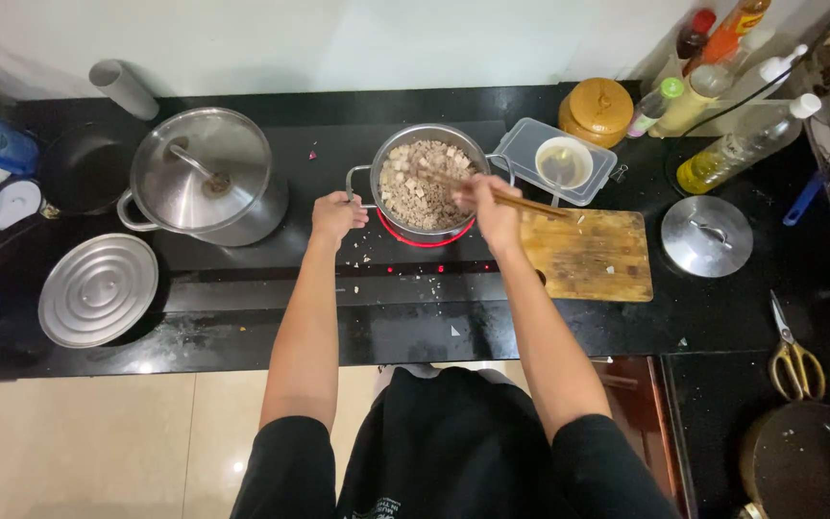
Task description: The person tilts a wok and uses chopsticks to scrape cooked minced meat from the wok into a metal pot. They then place the pot on a portable induction cooker and stir the minced meat in the pot with the chopsticks.
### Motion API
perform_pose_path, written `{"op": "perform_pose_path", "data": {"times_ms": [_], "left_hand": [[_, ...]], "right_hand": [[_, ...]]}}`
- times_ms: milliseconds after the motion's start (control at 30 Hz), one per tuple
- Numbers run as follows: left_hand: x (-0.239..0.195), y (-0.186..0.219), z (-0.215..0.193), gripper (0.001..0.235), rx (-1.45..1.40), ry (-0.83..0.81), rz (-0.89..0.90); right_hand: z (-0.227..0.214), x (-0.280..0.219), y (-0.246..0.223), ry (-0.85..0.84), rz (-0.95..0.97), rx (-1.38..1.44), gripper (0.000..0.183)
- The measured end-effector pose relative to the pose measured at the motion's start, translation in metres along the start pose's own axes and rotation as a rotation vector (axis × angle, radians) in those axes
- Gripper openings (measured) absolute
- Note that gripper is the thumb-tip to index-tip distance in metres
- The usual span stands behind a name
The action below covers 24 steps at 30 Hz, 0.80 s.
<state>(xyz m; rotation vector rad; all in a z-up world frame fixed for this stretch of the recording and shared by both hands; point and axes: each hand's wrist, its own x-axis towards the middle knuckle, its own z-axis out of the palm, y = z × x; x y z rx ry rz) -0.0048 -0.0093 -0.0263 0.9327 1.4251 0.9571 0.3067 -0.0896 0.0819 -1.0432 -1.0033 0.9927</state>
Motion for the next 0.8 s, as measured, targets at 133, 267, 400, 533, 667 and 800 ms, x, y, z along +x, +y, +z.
{"op": "perform_pose_path", "data": {"times_ms": [133, 267, 400, 533, 667, 800], "left_hand": [[-0.009, 0.014, 0.002, 0.015, 0.002, 0.003, -0.005], [-0.009, 0.006, 0.003, 0.014, -0.008, 0.0, -0.023], [-0.015, 0.012, 0.003, 0.012, -0.006, 0.006, -0.007], [-0.014, 0.011, 0.002, 0.012, -0.007, -0.006, 0.014], [-0.006, 0.009, 0.003, 0.011, 0.009, 0.014, 0.019], [-0.003, -0.002, 0.002, 0.01, -0.001, 0.003, 0.032]], "right_hand": [[-0.009, -0.003, -0.007, -0.073, 0.153, -0.107, 0.027], [-0.041, -0.013, -0.059, -0.249, 0.114, -0.1, 0.027], [-0.042, -0.02, -0.123, -0.321, 0.192, -0.381, 0.025], [-0.018, -0.026, -0.106, -0.502, 0.116, -0.48, 0.025], [0.005, -0.038, -0.065, -0.573, -0.221, -0.941, 0.021], [-0.001, -0.065, -0.049, -0.596, -0.551, -1.005, 0.015]]}}
